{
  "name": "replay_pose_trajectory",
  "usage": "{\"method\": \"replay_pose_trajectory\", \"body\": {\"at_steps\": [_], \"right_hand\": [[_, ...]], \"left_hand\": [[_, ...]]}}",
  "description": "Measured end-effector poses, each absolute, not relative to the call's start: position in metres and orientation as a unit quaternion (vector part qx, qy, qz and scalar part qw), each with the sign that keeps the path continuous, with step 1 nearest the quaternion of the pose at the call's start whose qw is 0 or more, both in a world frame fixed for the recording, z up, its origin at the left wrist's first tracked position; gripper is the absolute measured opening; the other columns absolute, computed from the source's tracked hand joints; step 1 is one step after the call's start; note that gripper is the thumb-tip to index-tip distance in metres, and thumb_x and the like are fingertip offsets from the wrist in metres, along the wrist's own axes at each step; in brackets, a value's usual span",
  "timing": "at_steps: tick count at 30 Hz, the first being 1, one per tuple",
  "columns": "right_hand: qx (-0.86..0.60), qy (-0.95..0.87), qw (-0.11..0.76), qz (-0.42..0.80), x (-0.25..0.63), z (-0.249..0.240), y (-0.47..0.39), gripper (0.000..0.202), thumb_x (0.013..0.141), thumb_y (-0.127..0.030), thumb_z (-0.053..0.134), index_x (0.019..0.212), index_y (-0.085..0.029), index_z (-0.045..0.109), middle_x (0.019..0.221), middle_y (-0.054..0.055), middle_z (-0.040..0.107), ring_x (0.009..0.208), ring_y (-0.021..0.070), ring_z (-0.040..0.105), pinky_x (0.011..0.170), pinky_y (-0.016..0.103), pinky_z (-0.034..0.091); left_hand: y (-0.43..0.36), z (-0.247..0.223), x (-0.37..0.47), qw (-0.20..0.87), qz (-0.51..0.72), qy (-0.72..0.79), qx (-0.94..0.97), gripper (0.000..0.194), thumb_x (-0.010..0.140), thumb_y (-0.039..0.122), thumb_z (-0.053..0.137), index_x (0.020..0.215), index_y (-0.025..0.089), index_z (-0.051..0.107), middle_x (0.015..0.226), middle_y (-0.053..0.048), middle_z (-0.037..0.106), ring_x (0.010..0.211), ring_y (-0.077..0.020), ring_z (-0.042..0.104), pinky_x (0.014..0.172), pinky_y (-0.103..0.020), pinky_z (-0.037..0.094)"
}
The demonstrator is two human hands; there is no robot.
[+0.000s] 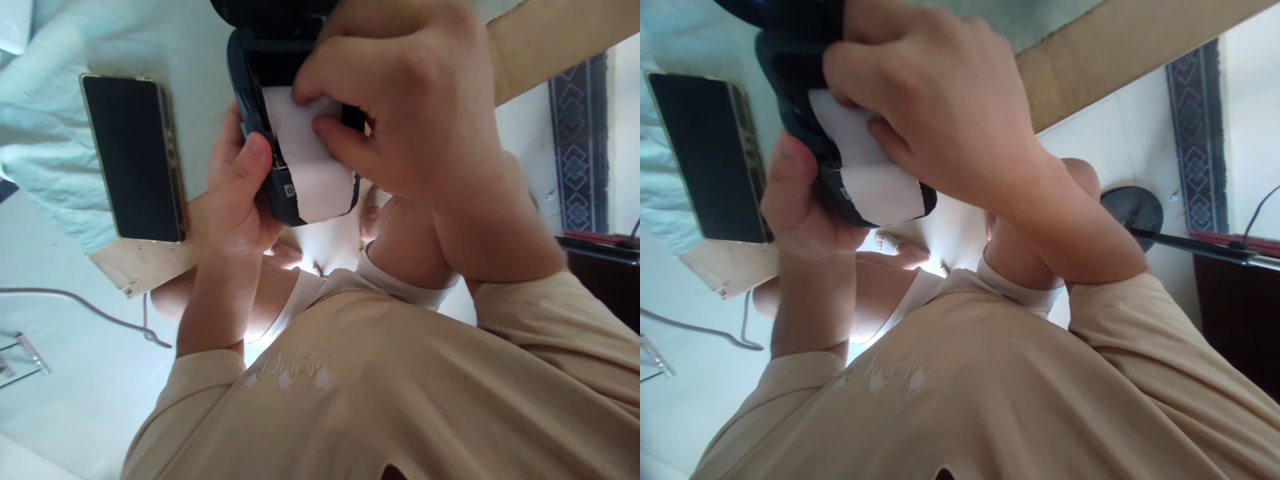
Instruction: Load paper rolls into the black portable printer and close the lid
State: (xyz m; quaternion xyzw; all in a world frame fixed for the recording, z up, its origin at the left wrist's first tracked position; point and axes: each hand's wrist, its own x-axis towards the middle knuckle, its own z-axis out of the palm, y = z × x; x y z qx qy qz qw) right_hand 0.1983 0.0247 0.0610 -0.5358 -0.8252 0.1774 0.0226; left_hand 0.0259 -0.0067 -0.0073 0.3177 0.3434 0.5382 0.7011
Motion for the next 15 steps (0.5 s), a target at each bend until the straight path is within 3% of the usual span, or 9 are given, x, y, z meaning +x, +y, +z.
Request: {"method": "replay_pose_trajectory", "body": {"at_steps": [3, 7, 12, 15], "right_hand": [[-0.561, -0.804, 0.023, 0.198, 0.195, 0.063, 0.025, 0.041, 0.087, -0.044, 0.043, 0.122, -0.033, 0.062, 0.127, -0.009, 0.061, 0.121, 0.0189, 0.060, 0.112, 0.034, 0.055], [-0.588, -0.768, 0.038, 0.251, 0.195, 0.066, 0.023, 0.047, 0.077, -0.041, 0.055, 0.123, -0.041, 0.059, 0.113, -0.008, 0.066, 0.105, 0.0157, 0.060, 0.090, 0.023, 0.059], [-0.546, -0.813, 0.021, 0.202, 0.202, 0.064, 0.021, 0.049, 0.085, -0.046, 0.043, 0.132, -0.039, 0.053, 0.108, -0.007, 0.062, 0.104, 0.0134, 0.062, 0.106, 0.031, 0.054], [-0.529, -0.797, 0.109, 0.270, 0.209, 0.060, 0.022, 0.047, 0.083, -0.045, 0.052, 0.124, -0.024, 0.059, 0.098, -0.006, 0.058, 0.099, 0.0057, 0.062, 0.108, 0.024, 0.053]], "left_hand": [[-0.006, -0.007, 0.024, 0.703, 0.536, 0.338, 0.321, 0.042, 0.074, 0.043, 0.078, 0.109, 0.021, 0.065, 0.110, -0.004, 0.070, 0.132, -0.0244, 0.062, 0.112, -0.040, 0.057], [-0.007, -0.010, 0.023, 0.714, 0.520, 0.335, 0.328, 0.047, 0.074, 0.044, 0.078, 0.112, 0.023, 0.063, 0.110, -0.004, 0.068, 0.125, -0.0256, 0.066, 0.108, -0.041, 0.059], [-0.007, -0.010, 0.023, 0.714, 0.516, 0.335, 0.334, 0.048, 0.071, 0.046, 0.080, 0.110, 0.023, 0.063, 0.113, -0.003, 0.067, 0.128, -0.0252, 0.064, 0.105, -0.039, 0.060], [-0.009, -0.007, 0.024, 0.716, 0.516, 0.340, 0.326, 0.044, 0.072, 0.043, 0.080, 0.109, 0.025, 0.064, 0.107, -0.004, 0.071, 0.128, -0.0262, 0.064, 0.100, -0.041, 0.063]]}}
